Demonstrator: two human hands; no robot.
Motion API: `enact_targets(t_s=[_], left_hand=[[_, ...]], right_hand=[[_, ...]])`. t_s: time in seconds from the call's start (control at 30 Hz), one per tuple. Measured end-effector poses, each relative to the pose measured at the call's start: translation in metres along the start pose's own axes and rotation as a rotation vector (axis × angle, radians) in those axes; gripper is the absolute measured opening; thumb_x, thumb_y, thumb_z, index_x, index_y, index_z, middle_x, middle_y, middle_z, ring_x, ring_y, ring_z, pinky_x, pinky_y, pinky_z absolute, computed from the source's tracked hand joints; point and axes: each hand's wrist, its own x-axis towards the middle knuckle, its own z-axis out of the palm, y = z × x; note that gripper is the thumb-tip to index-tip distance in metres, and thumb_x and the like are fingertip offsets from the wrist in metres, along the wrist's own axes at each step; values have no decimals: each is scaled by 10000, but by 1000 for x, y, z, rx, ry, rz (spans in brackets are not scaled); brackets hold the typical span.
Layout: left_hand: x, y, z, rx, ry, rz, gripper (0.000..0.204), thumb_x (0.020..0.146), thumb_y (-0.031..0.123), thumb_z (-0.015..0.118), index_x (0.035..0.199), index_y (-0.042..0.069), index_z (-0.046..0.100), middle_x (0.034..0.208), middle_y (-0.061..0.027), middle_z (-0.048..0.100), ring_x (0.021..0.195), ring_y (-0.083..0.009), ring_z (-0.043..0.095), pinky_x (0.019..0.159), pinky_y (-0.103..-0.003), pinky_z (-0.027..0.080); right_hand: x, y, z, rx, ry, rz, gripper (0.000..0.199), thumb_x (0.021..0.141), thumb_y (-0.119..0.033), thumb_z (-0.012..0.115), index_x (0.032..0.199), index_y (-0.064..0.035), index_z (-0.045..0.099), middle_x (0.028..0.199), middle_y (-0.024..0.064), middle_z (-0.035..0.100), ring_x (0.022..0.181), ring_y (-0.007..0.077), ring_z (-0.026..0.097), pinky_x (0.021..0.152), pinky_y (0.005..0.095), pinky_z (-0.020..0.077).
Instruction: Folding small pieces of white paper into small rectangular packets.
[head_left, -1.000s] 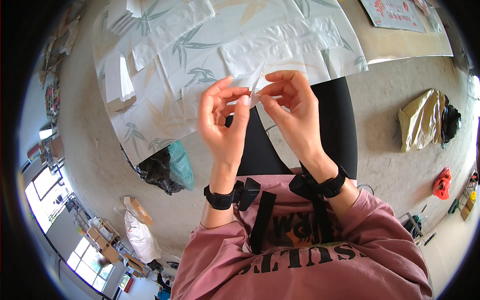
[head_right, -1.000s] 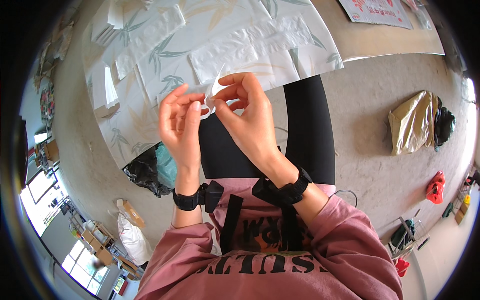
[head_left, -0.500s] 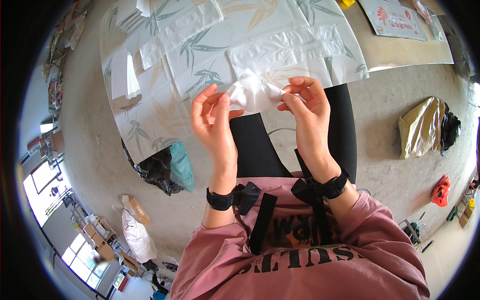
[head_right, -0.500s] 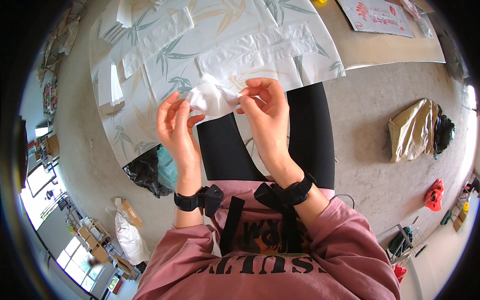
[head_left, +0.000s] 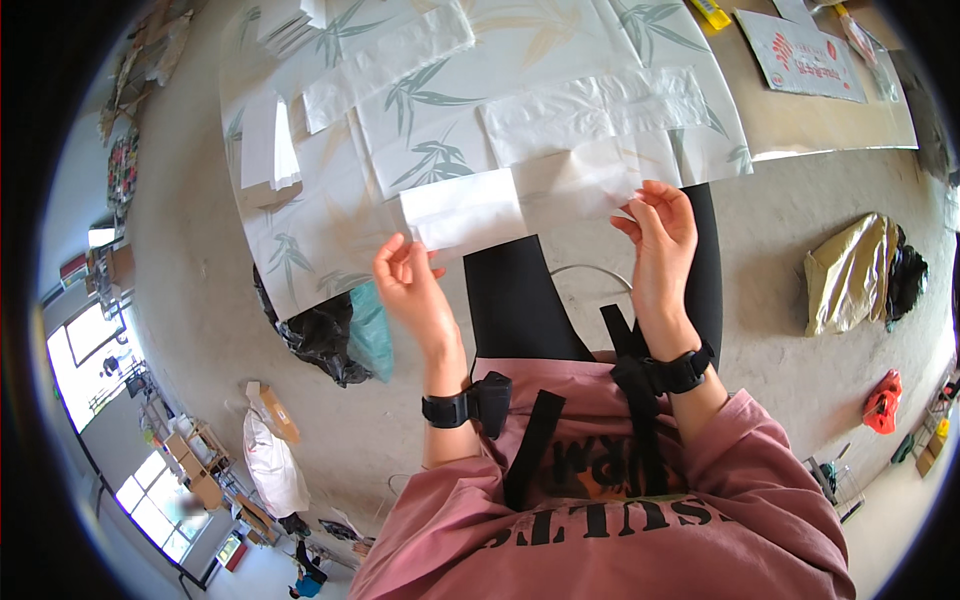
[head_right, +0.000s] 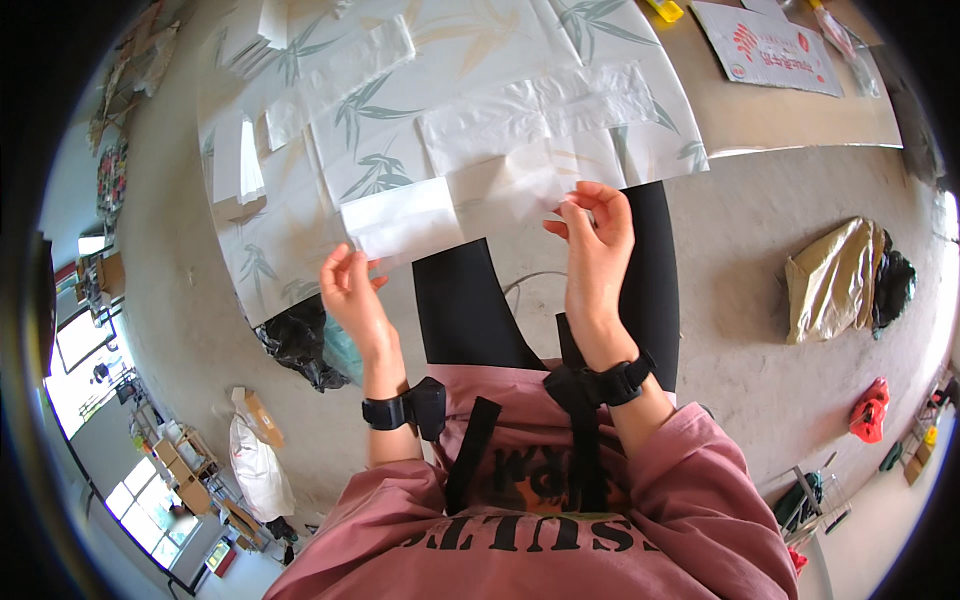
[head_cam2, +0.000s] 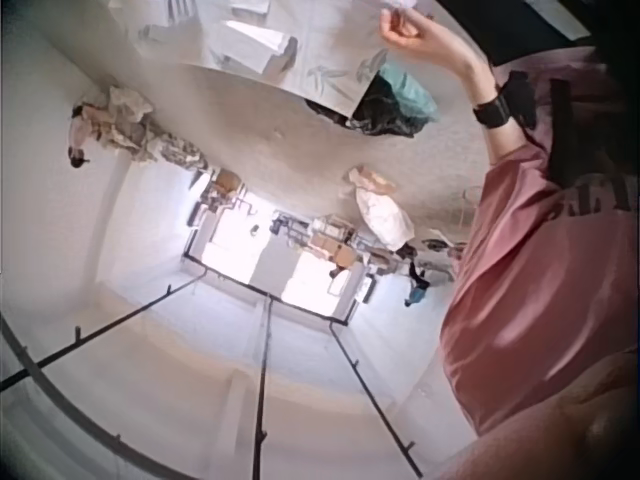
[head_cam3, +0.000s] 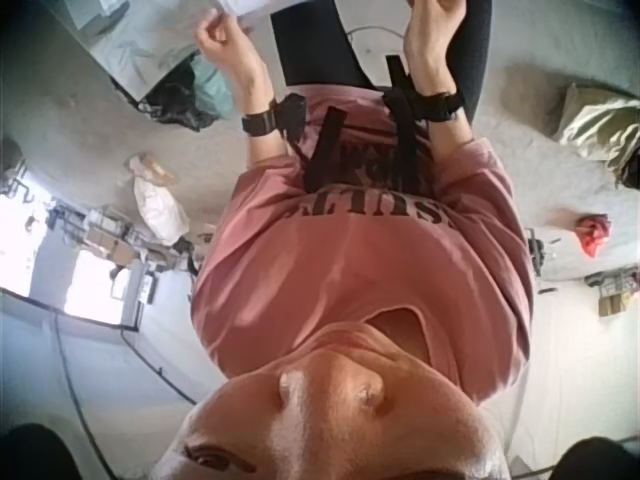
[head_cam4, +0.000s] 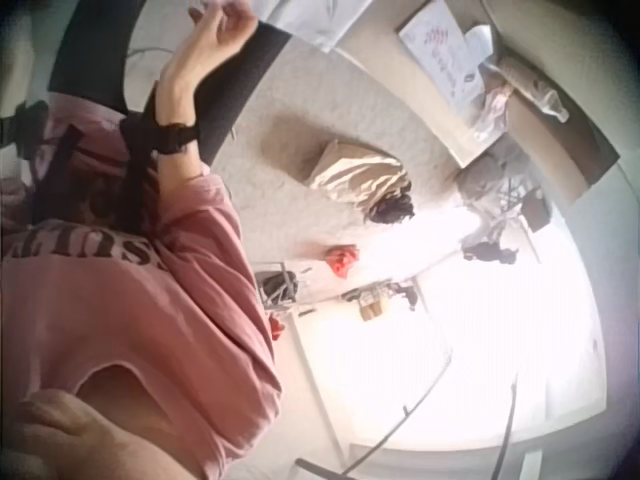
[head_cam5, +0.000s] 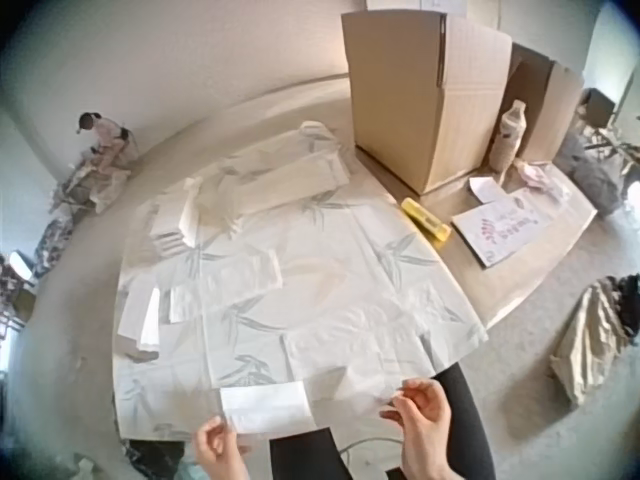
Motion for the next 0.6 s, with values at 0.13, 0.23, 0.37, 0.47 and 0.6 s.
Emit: enact_targets(t_s=[0.13, 0.23, 0.37, 0.47, 0.6], left_hand=[[0, -13, -10, 431, -13, 156, 209, 924, 178, 576, 1045, 8, 582, 955, -65, 608, 863, -142, 587, 690, -281, 463], [5, -5, -4, 622, 13, 196, 317, 911, 306, 603, 979, -4, 615, 939, -94, 609, 850, -204, 584, 740, -328, 453], [16, 1, 4, 937, 12, 251, 413, 804, 400, 710, 977, 41, 602, 898, -74, 573, 810, -250, 569, 726, -378, 457], [24, 7, 10, 951, -66, 143, 438, 754, 405, 754, 918, 24, 613, 865, -81, 574, 799, -268, 570, 710, -384, 454], [39, -11, 7, 711, -136, 116, 375, 728, 290, 801, 844, -20, 625, 773, -64, 626, 685, -133, 556, 626, -267, 432]], right_hand=[[5, -3, -11, -159, -70, -11, 212, 879, 5, 536, 1089, 9, 506, 991, 73, 543, 868, 124, 563, 746, 276, 538], [8, -5, -13, -266, -102, -42, 263, 878, -15, 556, 1131, 14, 489, 1028, 91, 550, 887, 126, 573, 749, 273, 530], [10, -6, -7, -331, -124, -83, 289, 871, -33, 588, 1137, 17, 487, 1024, 93, 558, 865, 126, 581, 744, 265, 522], [12, -8, -4, -431, -113, -101, 308, 861, -41, 616, 1138, 11, 491, 967, 72, 572, 830, 112, 578, 726, 241, 500], [16, -7, -7, -527, -111, -132, 301, 845, -30, 632, 1121, -9, 515, 895, 45, 579, 811, 95, 567, 698, 226, 469]])
